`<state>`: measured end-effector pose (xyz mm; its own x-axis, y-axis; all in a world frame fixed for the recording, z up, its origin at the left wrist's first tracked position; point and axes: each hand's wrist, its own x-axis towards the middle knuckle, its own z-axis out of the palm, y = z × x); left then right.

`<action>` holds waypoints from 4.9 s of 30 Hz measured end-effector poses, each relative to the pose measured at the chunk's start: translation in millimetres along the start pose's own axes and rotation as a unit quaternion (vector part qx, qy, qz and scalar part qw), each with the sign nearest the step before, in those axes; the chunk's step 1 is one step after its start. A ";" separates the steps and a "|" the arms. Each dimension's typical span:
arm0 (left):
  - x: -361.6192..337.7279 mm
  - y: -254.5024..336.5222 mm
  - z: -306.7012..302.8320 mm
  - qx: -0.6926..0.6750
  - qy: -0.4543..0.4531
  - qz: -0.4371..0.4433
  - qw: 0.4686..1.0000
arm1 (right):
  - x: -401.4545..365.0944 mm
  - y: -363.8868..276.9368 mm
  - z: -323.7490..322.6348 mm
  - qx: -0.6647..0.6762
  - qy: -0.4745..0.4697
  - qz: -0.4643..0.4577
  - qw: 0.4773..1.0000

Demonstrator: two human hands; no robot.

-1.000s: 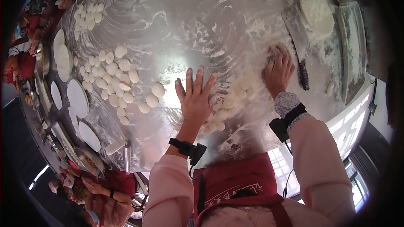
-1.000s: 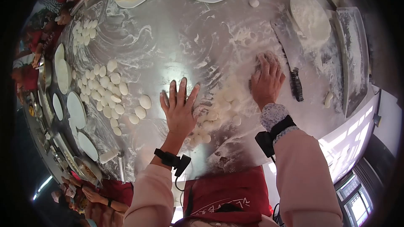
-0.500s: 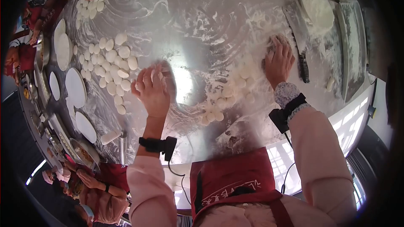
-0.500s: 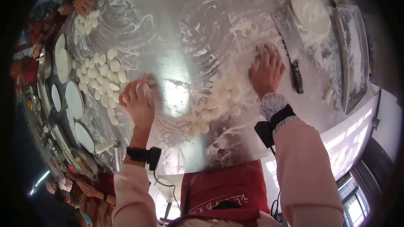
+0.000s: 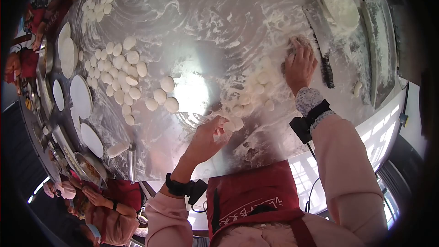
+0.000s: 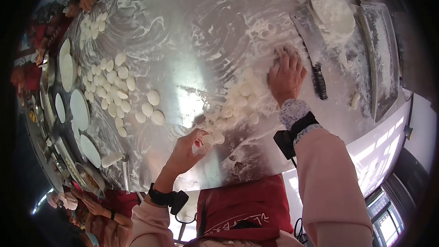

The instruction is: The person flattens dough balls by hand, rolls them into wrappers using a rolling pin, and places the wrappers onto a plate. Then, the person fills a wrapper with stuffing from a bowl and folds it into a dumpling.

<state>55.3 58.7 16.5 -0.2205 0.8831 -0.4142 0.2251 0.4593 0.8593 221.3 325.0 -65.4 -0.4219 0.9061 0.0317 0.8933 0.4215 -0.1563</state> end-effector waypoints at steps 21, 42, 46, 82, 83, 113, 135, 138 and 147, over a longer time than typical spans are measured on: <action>20.5 -22.5 16.0 0.228 0.265 0.051 0.936 | 0.4 -2.3 -5.8 0.006 -0.032 0.017 0.999; 143.3 -25.0 -60.6 0.492 0.238 0.029 0.837 | -3.9 -0.7 -4.7 0.000 -0.036 0.008 0.999; 149.6 -26.7 -63.5 0.494 0.247 0.026 0.833 | 2.4 -1.3 -3.9 0.006 -0.024 0.005 1.000; 15.8 -34.0 -9.7 0.252 0.216 -0.049 0.942 | -0.1 -1.3 -6.1 0.003 -0.030 0.010 1.000; 16.1 -36.0 -9.8 0.253 0.217 -0.049 0.941 | 0.3 -1.5 -5.9 0.004 -0.029 0.010 1.000; 107.9 -25.5 -5.5 0.505 0.153 0.100 0.843 | 1.4 -2.3 -2.2 -0.010 -0.032 0.013 0.999; 21.1 -40.7 1.4 0.246 0.145 0.099 0.953 | -0.4 -0.3 -3.6 0.012 0.011 -0.022 1.000; 16.5 -40.5 2.0 0.299 0.148 0.070 0.940 | 0.1 -3.3 -7.1 0.006 0.001 -0.010 1.000; 28.3 -30.2 15.2 0.267 0.136 0.058 0.952 | -0.2 -2.3 -5.9 0.000 -0.015 0.004 1.000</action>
<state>56.7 71.3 -25.8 -0.3858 0.9068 -0.1701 0.6971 0.4073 0.5900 220.2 324.1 -59.2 -0.4185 0.9082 0.0003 0.8972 0.4134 -0.1555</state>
